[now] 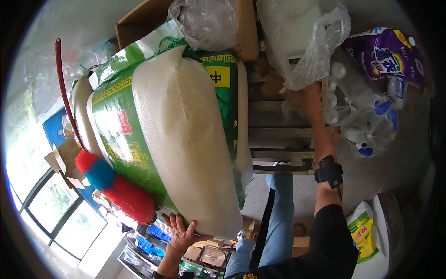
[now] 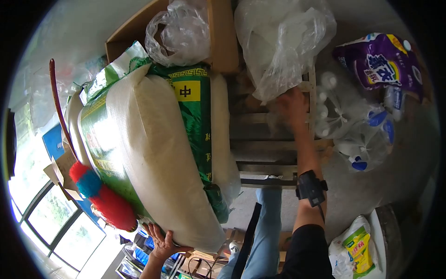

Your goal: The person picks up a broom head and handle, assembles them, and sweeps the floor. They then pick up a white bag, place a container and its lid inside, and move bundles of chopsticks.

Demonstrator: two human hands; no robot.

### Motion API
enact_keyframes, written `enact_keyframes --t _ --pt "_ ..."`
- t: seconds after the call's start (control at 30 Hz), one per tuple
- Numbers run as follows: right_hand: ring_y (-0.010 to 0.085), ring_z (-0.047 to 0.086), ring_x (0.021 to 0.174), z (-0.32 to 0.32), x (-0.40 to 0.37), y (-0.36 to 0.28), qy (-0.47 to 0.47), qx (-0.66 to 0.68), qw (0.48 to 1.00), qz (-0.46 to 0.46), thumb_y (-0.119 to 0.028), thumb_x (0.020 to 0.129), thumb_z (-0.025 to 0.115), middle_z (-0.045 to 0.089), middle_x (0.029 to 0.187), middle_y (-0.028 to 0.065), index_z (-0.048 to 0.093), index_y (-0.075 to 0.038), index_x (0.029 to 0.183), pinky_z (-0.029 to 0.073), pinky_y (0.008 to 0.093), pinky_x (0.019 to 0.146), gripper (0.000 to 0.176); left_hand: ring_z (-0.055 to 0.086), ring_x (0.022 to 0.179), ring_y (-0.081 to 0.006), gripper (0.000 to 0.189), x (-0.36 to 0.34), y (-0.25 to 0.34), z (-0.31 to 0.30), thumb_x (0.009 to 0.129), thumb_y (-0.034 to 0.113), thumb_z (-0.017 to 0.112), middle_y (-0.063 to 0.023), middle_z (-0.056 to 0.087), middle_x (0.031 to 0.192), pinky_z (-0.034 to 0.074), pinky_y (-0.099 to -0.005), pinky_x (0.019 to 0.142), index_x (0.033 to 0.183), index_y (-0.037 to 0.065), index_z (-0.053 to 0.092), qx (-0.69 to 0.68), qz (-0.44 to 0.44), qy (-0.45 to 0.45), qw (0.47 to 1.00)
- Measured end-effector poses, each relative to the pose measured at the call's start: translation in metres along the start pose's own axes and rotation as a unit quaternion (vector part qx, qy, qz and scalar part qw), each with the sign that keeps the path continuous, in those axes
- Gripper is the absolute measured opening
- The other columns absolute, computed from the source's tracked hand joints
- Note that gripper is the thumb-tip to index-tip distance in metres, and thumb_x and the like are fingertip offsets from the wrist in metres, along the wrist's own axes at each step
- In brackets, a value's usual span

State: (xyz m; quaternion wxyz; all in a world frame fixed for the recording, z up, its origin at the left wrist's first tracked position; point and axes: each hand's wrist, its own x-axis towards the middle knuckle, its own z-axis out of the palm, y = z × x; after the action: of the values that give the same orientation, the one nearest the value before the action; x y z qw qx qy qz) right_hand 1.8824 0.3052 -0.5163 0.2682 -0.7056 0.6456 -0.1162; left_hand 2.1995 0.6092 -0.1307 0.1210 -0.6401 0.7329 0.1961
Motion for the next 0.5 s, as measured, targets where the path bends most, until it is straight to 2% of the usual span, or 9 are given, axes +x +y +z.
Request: enact_keyframes --t 0.1,0.17,0.23,0.33,0.43,0.5 --pt "0.0315 0.053 0.093 0.016 -0.014 -0.033 -0.114 0.091 0.989 0.016 -0.014 0.069 0.065 0.051 0.107 0.0120 0.060 -0.012 0.082 0.044 0.0424 0.077 0.015 0.006 0.127 -0.0447 0.109 -0.001 -0.001 0.001 0.052 0.070 0.064 -0.0274 0.009 0.135 0.003 -0.0648 0.096 0.136 0.021 0.015 -0.005 0.001 -0.010 1.000" --pt "0.0316 0.057 0.079 0.032 -0.032 -0.039 -0.083 0.149 0.984 -0.043 -0.010 0.069 0.063 0.057 0.092 0.0128 0.058 -0.007 0.081 0.047 0.0365 0.067 0.014 0.005 0.128 -0.0445 0.109 -0.003 -0.002 -0.001 0.052 0.070 0.064 -0.0275 0.007 0.136 0.003 -0.0647 0.096 0.136 0.021 0.016 0.001 -0.002 -0.016 1.000" --pt "0.0324 0.057 0.080 0.034 -0.054 -0.056 -0.052 0.222 0.974 -0.015 -0.008 0.068 0.063 0.058 0.084 0.0125 0.058 -0.004 0.083 0.046 0.0370 0.068 0.016 0.005 0.128 -0.0446 0.109 -0.003 -0.002 0.000 0.051 0.071 0.064 -0.0277 0.007 0.136 0.004 -0.0647 0.096 0.135 0.021 0.017 0.009 0.001 -0.012 1.000" --pt "0.0307 0.058 0.077 0.013 -0.105 -0.065 -0.052 0.352 0.933 0.046 -0.009 0.070 0.063 0.058 0.081 0.0136 0.058 -0.004 0.083 0.045 0.0343 0.068 0.014 0.006 0.127 -0.0459 0.109 -0.002 -0.002 0.002 0.049 0.072 0.064 -0.0281 0.009 0.136 0.005 -0.0649 0.096 0.134 0.019 0.020 0.019 0.000 -0.009 1.000" --pt "0.0233 0.058 0.075 -0.036 -0.161 -0.060 -0.132 0.330 0.919 0.168 -0.010 0.074 0.062 0.058 0.083 0.0116 0.057 -0.003 0.088 0.045 0.0309 0.068 0.017 0.011 0.124 -0.0486 0.108 -0.001 0.000 -0.002 0.047 0.069 0.067 -0.0300 0.013 0.133 0.006 -0.0658 0.095 0.129 0.013 0.025 0.018 -0.015 -0.040 0.999" --pt "0.0165 0.055 0.080 -0.063 -0.212 -0.036 -0.106 0.384 0.895 0.202 -0.007 0.075 0.061 0.057 0.092 0.0086 0.051 -0.006 0.103 0.045 0.0293 0.070 0.029 0.014 0.123 -0.0498 0.110 0.001 0.000 -0.005 0.046 0.066 0.070 -0.0312 0.016 0.131 0.007 -0.0664 0.095 0.130 0.011 0.024 0.012 -0.020 -0.053 0.998"
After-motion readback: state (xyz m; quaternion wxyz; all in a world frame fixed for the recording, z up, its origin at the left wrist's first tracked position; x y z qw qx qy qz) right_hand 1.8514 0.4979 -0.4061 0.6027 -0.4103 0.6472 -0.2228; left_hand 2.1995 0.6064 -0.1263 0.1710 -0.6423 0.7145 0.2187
